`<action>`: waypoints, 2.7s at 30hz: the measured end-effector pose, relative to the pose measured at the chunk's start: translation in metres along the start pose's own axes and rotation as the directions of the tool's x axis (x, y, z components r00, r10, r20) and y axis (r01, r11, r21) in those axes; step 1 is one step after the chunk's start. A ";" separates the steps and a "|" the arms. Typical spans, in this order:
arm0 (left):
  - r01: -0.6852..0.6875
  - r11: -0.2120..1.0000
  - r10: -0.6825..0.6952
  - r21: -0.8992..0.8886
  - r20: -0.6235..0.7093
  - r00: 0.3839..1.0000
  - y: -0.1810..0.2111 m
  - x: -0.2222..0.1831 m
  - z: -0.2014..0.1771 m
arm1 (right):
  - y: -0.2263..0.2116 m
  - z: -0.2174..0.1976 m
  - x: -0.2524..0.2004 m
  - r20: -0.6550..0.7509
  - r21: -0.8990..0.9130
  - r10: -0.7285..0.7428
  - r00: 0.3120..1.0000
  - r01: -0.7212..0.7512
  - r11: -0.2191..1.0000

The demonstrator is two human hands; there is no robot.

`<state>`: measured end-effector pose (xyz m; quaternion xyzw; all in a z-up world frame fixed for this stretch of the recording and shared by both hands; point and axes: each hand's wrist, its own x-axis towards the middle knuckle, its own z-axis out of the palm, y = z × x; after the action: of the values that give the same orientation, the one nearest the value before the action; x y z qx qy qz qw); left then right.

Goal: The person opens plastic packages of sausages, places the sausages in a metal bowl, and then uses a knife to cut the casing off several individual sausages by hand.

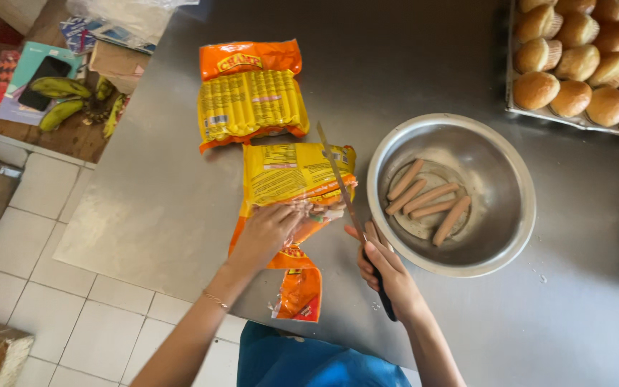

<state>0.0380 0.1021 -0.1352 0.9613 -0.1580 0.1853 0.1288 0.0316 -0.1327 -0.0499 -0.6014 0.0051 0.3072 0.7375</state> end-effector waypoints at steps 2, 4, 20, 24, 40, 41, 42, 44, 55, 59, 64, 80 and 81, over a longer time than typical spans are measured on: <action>-0.242 0.964 0.200 0.114 0.294 0.935 -0.006 0.001 -0.012 | -0.007 -0.007 -0.017 -0.066 -0.023 0.070 0.995 -0.072 0.997; -0.166 0.986 0.161 -0.007 0.281 0.946 -0.001 0.006 -0.022 | -0.004 -0.018 -0.026 -0.064 0.007 0.048 0.997 -0.048 0.999; -0.227 0.949 0.109 0.219 0.450 0.886 0.019 0.019 -0.049 | -0.023 -0.041 -0.063 -0.225 -0.027 -0.005 0.974 -0.002 1.000; -0.175 0.937 0.076 0.301 0.316 0.946 0.055 0.024 -0.021 | -0.025 -0.046 -0.071 -0.249 -0.009 -0.018 0.968 0.016 1.000; -0.612 0.761 0.569 -0.212 -0.234 0.788 0.105 0.049 -0.001 | -0.011 -0.042 -0.074 -0.250 -0.053 -0.060 0.966 0.048 0.997; -0.448 0.780 0.346 -0.437 -0.295 0.891 0.106 0.048 -0.010 | -0.009 -0.036 -0.074 -0.265 -0.157 -0.090 0.960 0.049 0.986; -0.452 0.779 0.350 -0.434 -0.298 0.888 0.110 0.045 -0.020 | -0.014 -0.028 -0.077 -0.265 -0.157 -0.096 0.959 0.055 0.986; -0.081 0.685 -0.057 -0.724 -0.165 0.985 0.116 0.037 -0.043 | -0.023 -0.009 -0.081 -0.135 -0.337 -0.187 0.973 0.132 0.932; -0.145 0.797 -0.117 -0.586 -0.385 0.915 0.118 0.033 -0.084 | -0.051 0.026 -0.084 -0.007 -0.662 -0.382 0.924 0.282 0.695; -0.155 0.803 -0.131 -0.576 -0.424 0.896 0.121 0.032 -0.082 | -0.048 0.026 -0.081 -0.027 -0.641 -0.420 0.907 0.307 0.704; -0.133 0.819 -0.127 -0.558 -0.401 0.907 0.125 0.034 -0.085 | -0.048 0.021 -0.081 -0.039 -0.752 -0.433 0.901 0.259 0.606; 0.431 0.181 -0.145 -0.884 0.410 0.901 0.128 0.044 -0.111 | -0.053 -0.020 -0.084 -0.033 -0.311 -0.192 0.981 0.172 0.935; 0.430 0.181 -0.142 -0.885 0.409 0.902 0.129 0.046 -0.112 | -0.053 -0.014 -0.084 -0.036 -0.312 -0.194 0.980 0.173 0.934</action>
<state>-0.0024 0.0068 0.0083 0.7027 -0.0676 -0.0933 0.7021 -0.0071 -0.1873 0.0251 -0.7164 -0.0746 0.2141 0.6598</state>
